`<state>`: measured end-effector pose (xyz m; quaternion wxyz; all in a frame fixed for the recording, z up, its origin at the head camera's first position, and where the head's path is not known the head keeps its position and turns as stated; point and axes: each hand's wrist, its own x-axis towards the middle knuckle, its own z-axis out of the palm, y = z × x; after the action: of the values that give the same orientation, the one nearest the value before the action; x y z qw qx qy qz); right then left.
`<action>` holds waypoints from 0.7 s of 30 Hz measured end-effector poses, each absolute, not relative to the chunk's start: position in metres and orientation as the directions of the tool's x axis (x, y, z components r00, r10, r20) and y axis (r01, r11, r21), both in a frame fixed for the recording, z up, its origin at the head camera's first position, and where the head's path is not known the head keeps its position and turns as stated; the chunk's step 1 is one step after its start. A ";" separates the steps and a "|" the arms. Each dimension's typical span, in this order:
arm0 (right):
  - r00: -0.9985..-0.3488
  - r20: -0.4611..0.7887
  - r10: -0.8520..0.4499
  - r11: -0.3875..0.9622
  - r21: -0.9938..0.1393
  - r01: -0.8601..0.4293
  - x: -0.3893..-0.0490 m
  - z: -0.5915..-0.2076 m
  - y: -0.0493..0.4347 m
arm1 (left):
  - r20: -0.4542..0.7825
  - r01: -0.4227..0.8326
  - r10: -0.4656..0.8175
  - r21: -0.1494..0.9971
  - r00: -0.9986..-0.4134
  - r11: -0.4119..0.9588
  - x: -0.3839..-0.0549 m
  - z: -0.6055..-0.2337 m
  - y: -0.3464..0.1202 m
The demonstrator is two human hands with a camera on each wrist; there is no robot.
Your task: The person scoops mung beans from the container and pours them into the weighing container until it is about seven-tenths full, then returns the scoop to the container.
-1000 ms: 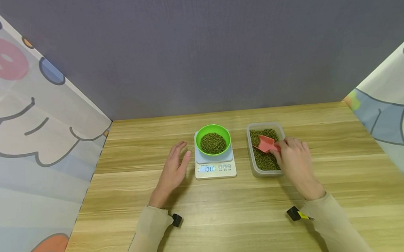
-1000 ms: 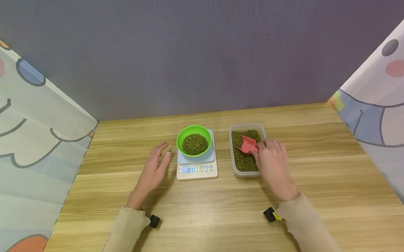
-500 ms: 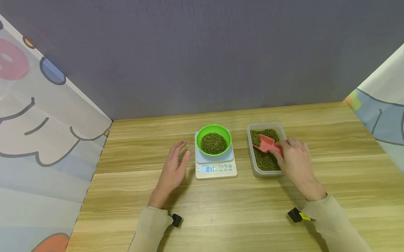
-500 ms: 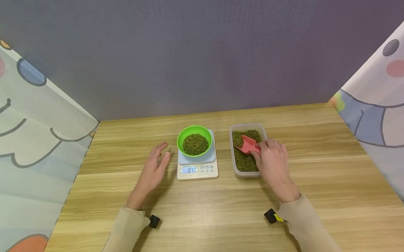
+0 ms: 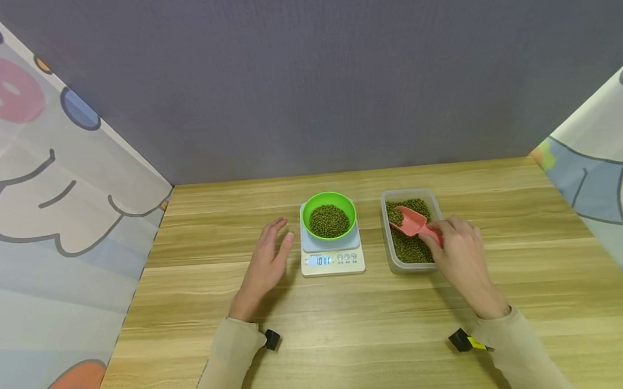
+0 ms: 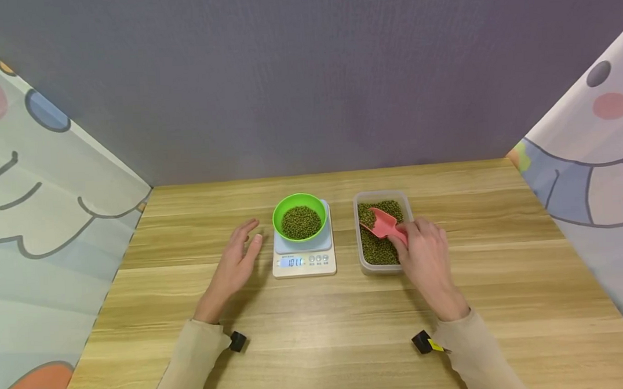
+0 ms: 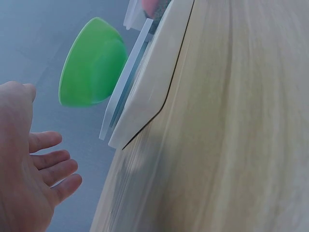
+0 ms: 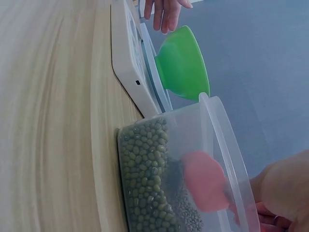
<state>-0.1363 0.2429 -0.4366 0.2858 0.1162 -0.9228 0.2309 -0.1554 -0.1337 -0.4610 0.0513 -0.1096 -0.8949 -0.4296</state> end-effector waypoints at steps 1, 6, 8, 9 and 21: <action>-0.809 0.582 -0.081 0.866 -0.361 -0.347 -0.136 -0.436 0.243 | 0.186 0.241 0.152 0.758 -0.971 0.607 -0.155 -0.461 -0.134; -0.813 0.577 -0.073 0.864 -0.371 -0.341 -0.132 -0.435 0.245 | 0.191 0.246 0.156 0.752 -0.969 0.611 -0.156 -0.461 -0.133; -0.814 0.577 -0.066 0.864 -0.375 -0.336 -0.131 -0.434 0.246 | 0.193 0.248 0.156 0.749 -0.969 0.614 -0.156 -0.462 -0.133; -0.814 0.577 -0.063 0.863 -0.377 -0.335 -0.130 -0.434 0.246 | 0.192 0.246 0.155 0.748 -0.969 0.616 -0.156 -0.461 -0.134; -0.807 0.588 -0.047 0.871 -0.372 -0.322 -0.128 -0.434 0.249 | 0.190 0.247 0.158 0.748 -0.969 0.616 -0.156 -0.461 -0.132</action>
<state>-0.1279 0.2495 -0.4336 0.2938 0.0999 -0.9214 0.2340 -0.1558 -0.1315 -0.4608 0.0525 -0.1129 -0.8974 -0.4233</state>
